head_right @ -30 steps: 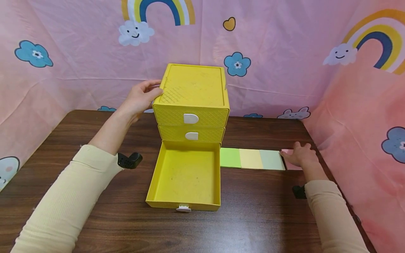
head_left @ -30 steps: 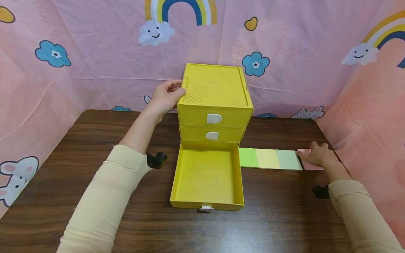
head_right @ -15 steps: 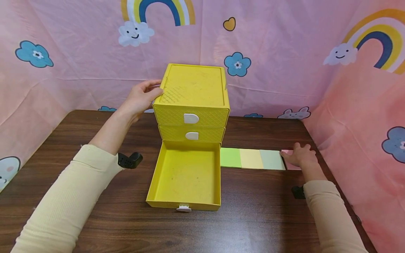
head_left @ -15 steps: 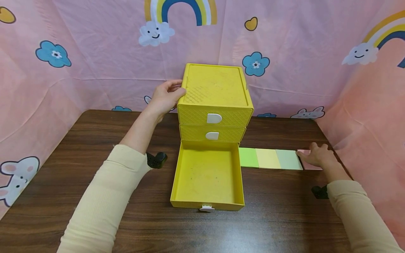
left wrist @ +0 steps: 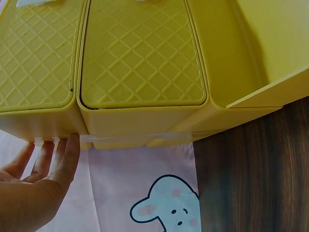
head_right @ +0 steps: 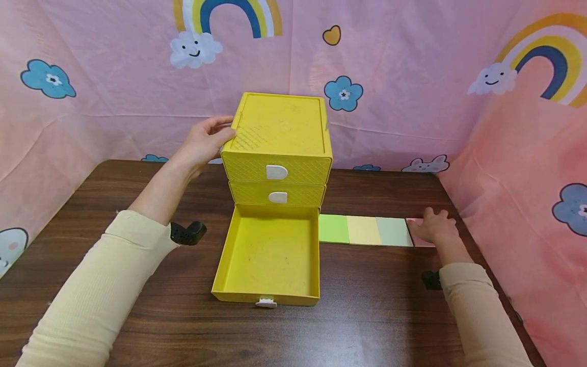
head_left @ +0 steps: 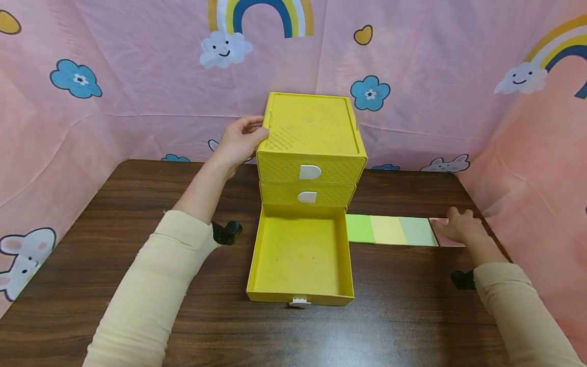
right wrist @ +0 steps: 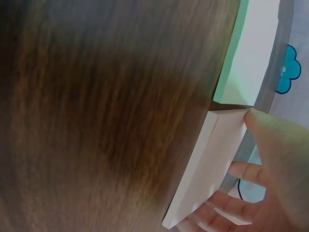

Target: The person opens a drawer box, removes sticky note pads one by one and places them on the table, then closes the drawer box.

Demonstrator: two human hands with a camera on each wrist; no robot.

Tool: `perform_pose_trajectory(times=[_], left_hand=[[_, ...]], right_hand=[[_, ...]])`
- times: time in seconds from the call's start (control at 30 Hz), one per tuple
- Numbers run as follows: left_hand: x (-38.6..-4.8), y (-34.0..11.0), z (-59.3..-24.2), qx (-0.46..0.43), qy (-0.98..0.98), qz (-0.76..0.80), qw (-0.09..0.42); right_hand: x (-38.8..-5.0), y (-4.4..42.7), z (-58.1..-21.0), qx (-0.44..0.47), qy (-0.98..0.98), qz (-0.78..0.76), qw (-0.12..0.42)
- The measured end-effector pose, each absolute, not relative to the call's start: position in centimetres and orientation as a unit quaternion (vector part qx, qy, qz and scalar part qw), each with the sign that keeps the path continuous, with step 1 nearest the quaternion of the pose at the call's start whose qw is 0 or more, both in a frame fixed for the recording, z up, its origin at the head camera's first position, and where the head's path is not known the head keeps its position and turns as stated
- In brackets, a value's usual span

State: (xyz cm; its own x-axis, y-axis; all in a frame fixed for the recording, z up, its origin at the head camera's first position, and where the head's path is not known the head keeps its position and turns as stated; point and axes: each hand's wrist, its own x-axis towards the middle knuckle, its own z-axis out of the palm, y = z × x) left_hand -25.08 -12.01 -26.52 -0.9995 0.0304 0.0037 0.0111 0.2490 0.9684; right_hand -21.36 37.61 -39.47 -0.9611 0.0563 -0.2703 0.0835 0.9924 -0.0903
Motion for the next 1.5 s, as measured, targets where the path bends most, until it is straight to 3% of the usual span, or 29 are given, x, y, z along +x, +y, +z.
perform_pose_trajectory(times=[1.5], left_hand=[[-25.0, -11.92, -26.43, 0.011, 0.79, 0.613, 0.008]], right_hand=[[-20.95, 36.83, -39.33, 0.056, 0.987, -0.044, 0.141]])
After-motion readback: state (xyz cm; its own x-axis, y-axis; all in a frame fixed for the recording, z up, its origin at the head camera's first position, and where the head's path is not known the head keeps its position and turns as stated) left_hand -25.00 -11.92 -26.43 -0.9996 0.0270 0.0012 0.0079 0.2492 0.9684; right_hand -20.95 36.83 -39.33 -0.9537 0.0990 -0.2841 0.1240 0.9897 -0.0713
